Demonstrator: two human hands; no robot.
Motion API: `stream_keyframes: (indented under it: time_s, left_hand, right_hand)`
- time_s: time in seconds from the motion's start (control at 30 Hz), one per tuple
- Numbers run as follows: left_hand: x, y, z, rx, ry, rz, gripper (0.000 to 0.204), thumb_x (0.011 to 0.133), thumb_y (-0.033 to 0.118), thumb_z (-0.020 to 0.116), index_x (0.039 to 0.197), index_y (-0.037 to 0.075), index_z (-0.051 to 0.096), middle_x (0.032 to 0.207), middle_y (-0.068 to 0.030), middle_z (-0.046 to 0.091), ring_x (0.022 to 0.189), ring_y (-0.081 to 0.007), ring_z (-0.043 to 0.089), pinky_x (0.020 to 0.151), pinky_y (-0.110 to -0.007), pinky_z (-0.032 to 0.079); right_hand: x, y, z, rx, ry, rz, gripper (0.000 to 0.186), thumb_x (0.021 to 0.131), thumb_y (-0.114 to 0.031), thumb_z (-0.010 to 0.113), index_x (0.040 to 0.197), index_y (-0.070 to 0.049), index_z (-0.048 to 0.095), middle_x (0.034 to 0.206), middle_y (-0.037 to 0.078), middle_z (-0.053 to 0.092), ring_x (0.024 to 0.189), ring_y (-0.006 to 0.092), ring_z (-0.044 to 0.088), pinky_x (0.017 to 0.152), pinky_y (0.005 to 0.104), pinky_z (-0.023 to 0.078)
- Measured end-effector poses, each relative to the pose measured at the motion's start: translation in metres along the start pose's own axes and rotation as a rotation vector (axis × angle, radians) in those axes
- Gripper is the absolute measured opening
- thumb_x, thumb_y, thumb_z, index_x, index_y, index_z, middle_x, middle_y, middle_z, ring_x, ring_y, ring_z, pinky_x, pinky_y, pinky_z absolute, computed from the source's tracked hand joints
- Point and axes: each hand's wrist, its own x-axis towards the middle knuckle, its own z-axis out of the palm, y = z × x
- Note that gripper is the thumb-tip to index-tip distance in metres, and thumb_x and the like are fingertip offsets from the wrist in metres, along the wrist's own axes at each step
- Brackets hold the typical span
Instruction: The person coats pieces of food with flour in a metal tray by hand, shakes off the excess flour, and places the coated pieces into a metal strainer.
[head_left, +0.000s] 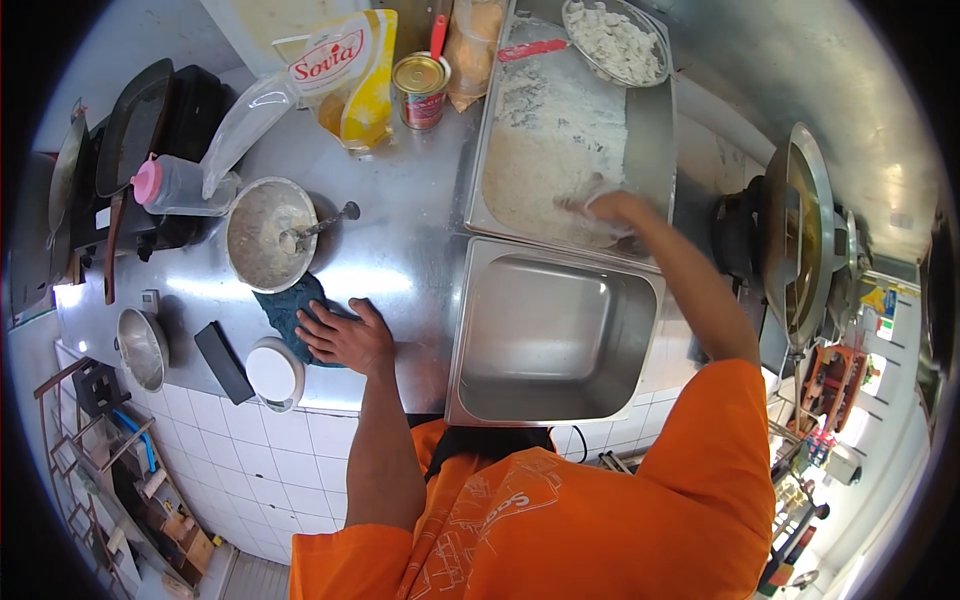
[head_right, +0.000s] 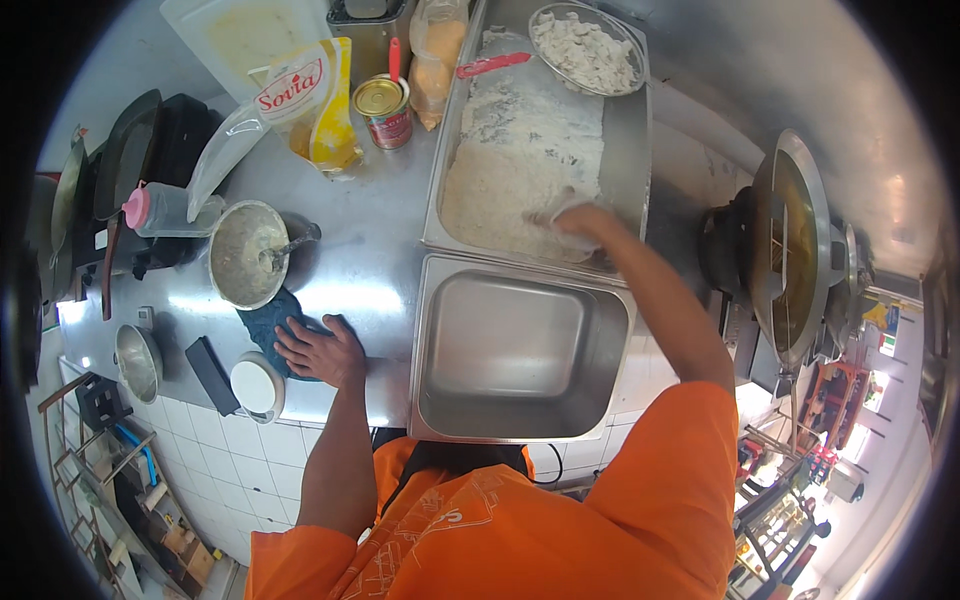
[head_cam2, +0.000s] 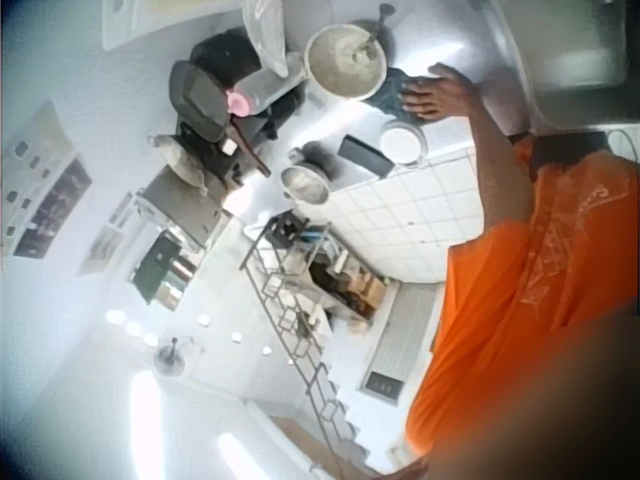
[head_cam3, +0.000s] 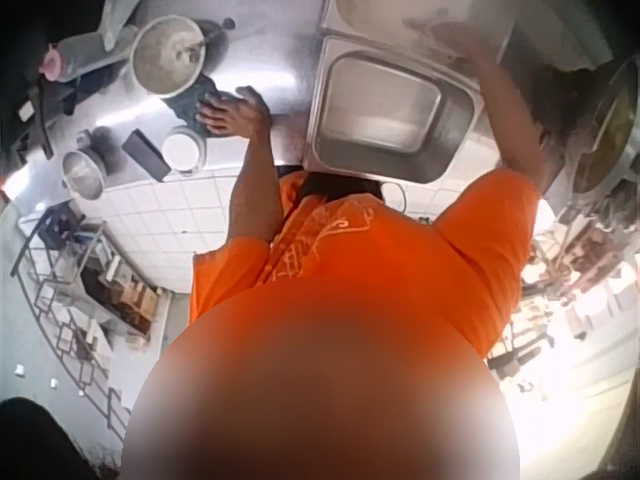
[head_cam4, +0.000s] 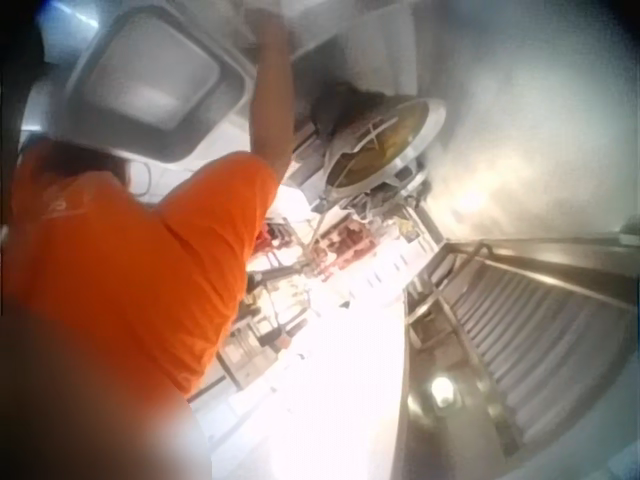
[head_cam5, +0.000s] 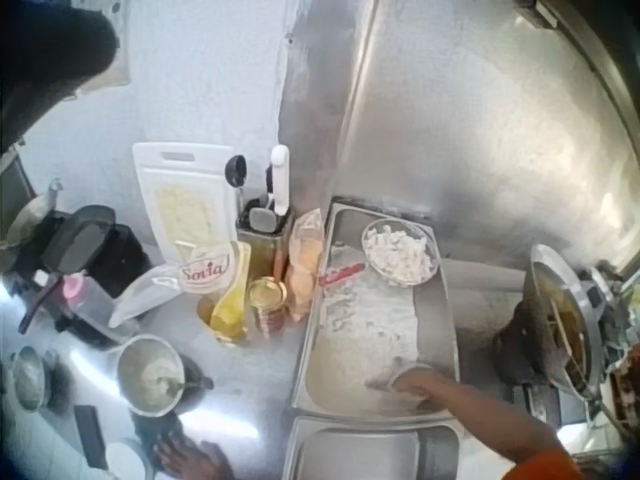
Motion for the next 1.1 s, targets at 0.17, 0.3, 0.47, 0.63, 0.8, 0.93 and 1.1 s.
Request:
stream_keyframes:
  time_s: [0.17, 0.3, 0.47, 0.63, 0.8, 0.93, 1.1]
  left_hand:
    - [0.000, -0.005, -0.003, 0.056, -0.041, -0.012, 0.073, 0.096, 0.052, 0.042, 0.151, 0.006, 0.028, 0.161, -0.0162, 0.019, 0.150, -0.0393, 0.011, 0.117, -0.056, 0.013]
    - [-0.001, -0.006, -0.001, 0.054, -0.040, -0.024, 0.073, 0.096, 0.051, 0.042, 0.152, 0.006, 0.028, 0.161, -0.0158, 0.019, 0.150, -0.0390, 0.011, 0.117, -0.056, 0.013]
    - [0.000, -0.001, -0.003, 0.060, -0.052, -0.034, 0.073, 0.096, 0.051, 0.042, 0.152, 0.007, 0.027, 0.161, -0.0152, 0.018, 0.150, -0.0383, 0.011, 0.117, -0.056, 0.014]
    - [0.001, -0.002, -0.005, 0.067, -0.052, -0.023, 0.072, 0.096, 0.050, 0.042, 0.152, 0.007, 0.027, 0.162, -0.0153, 0.018, 0.150, -0.0382, 0.011, 0.117, -0.055, 0.014]
    - [-0.001, -0.004, -0.002, 0.048, -0.051, -0.027, 0.072, 0.095, 0.050, 0.043, 0.151, 0.006, 0.028, 0.161, -0.0163, 0.019, 0.150, -0.0397, 0.011, 0.117, -0.057, 0.013]
    - [0.000, -0.004, -0.002, 0.028, -0.043, -0.026, 0.072, 0.095, 0.049, 0.044, 0.151, 0.006, 0.029, 0.161, -0.0174, 0.019, 0.149, -0.0411, 0.011, 0.117, -0.058, 0.014]
    - [-0.001, 0.002, -0.002, 0.010, -0.051, -0.010, 0.073, 0.095, 0.050, 0.043, 0.151, 0.006, 0.029, 0.161, -0.0174, 0.018, 0.149, -0.0412, 0.011, 0.117, -0.058, 0.013]
  right_hand:
    - [0.005, -0.035, 0.020, 0.116, 0.112, -0.101, 0.095, 0.084, -0.051, 0.072, 0.146, 0.008, 0.029, 0.138, 0.033, 0.046, 0.121, 0.0381, 0.055, 0.080, 0.0453, 0.056]
    - [-0.018, -0.064, -0.036, 0.988, 0.166, -0.166, 0.078, 0.088, -0.036, 0.071, 0.144, 0.004, 0.033, 0.123, 0.020, 0.056, 0.107, 0.0284, 0.060, 0.082, 0.0411, 0.056]
    - [-0.037, -0.036, -0.054, 0.468, -0.320, -0.153, 0.054, 0.097, -0.041, 0.058, 0.136, -0.004, 0.053, 0.127, 0.017, 0.059, 0.110, 0.0254, 0.059, 0.092, 0.0414, 0.051]
    - [-0.074, -0.096, -0.019, 0.074, -0.354, -0.398, 0.053, 0.103, -0.042, 0.044, 0.140, -0.005, 0.051, 0.136, 0.018, 0.057, 0.124, 0.0313, 0.055, 0.108, 0.0402, 0.040]
    - [-0.008, -0.059, 0.008, 0.154, 0.120, -0.909, 0.052, 0.099, -0.042, 0.050, 0.136, -0.005, 0.056, 0.127, 0.018, 0.064, 0.113, 0.0303, 0.060, 0.103, 0.0394, 0.042]
    - [0.014, -0.039, -0.068, 0.353, -0.136, -0.389, 0.039, 0.087, -0.010, 0.058, 0.125, -0.002, 0.060, 0.123, 0.018, 0.065, 0.111, 0.0326, 0.062, 0.099, 0.0382, 0.046]
    - [0.064, -0.036, -0.057, -0.150, 0.558, -0.738, 0.033, 0.093, -0.019, 0.052, 0.121, -0.007, 0.065, 0.126, 0.023, 0.061, 0.114, 0.0377, 0.060, 0.097, 0.0428, 0.047]
